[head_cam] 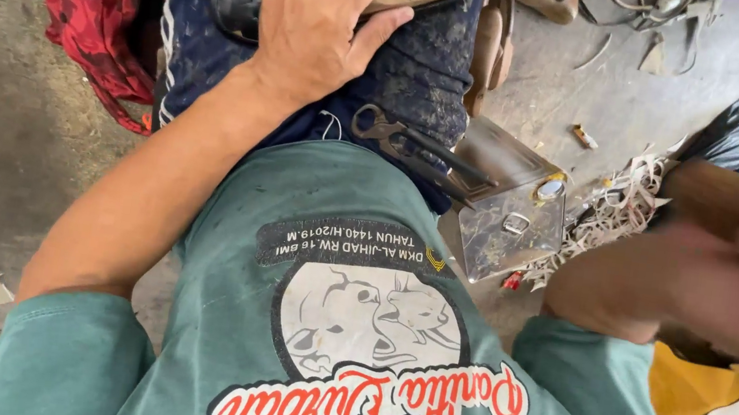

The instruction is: The person sits on the floor and uses a hammer to repeatedly strike the sole and heel of a black shoe held on their lap. They rotate the shoe to work on different areas and occasionally use pliers to adjust the shoe's components.

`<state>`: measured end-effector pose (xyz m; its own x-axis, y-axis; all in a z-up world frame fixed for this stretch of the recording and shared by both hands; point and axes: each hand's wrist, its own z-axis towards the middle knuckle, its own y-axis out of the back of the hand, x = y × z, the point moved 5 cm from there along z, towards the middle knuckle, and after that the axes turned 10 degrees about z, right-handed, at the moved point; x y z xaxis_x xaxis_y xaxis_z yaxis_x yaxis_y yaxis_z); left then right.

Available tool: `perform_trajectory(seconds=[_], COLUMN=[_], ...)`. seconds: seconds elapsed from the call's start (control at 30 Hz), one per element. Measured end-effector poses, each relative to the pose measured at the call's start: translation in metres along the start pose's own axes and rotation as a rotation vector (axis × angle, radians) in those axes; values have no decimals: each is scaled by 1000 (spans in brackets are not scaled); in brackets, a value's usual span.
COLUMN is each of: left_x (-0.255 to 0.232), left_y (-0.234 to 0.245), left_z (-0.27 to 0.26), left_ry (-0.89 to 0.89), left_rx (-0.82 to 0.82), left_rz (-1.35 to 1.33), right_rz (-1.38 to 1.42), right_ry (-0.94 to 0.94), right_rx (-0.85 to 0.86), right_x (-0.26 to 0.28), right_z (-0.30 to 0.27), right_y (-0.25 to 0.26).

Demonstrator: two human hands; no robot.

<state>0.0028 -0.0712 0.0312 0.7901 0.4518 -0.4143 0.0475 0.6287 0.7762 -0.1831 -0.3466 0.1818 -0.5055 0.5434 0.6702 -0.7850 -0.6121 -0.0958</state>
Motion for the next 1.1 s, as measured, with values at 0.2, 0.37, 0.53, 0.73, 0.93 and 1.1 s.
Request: perform_trajectory(seconds=[0.2, 0.37, 0.53, 0.73, 0.93, 1.1], left_x=[10, 10, 10, 1, 7, 29], left_y=[-4, -1, -2, -2, -3, -14], left_z=[-8, -1, 0, 14, 20, 30], left_ry=[9, 32, 52, 97, 111, 177], left_rx=[26, 53, 34, 92, 130, 280], left_rz=[18, -64, -3, -89, -142, -165], right_rz=[-256, -25, 27, -92, 151, 80], right_ry=[-539, -699, -1214, -807, -957, -760], right_rx=[849, 164, 253, -49, 94, 149], right_x=[-63, -72, -89, -90, -113, -106], right_z=[-107, -65, -138, -116, -127, -98], right_y=[-90, -73, -89, -78, -63, -57])
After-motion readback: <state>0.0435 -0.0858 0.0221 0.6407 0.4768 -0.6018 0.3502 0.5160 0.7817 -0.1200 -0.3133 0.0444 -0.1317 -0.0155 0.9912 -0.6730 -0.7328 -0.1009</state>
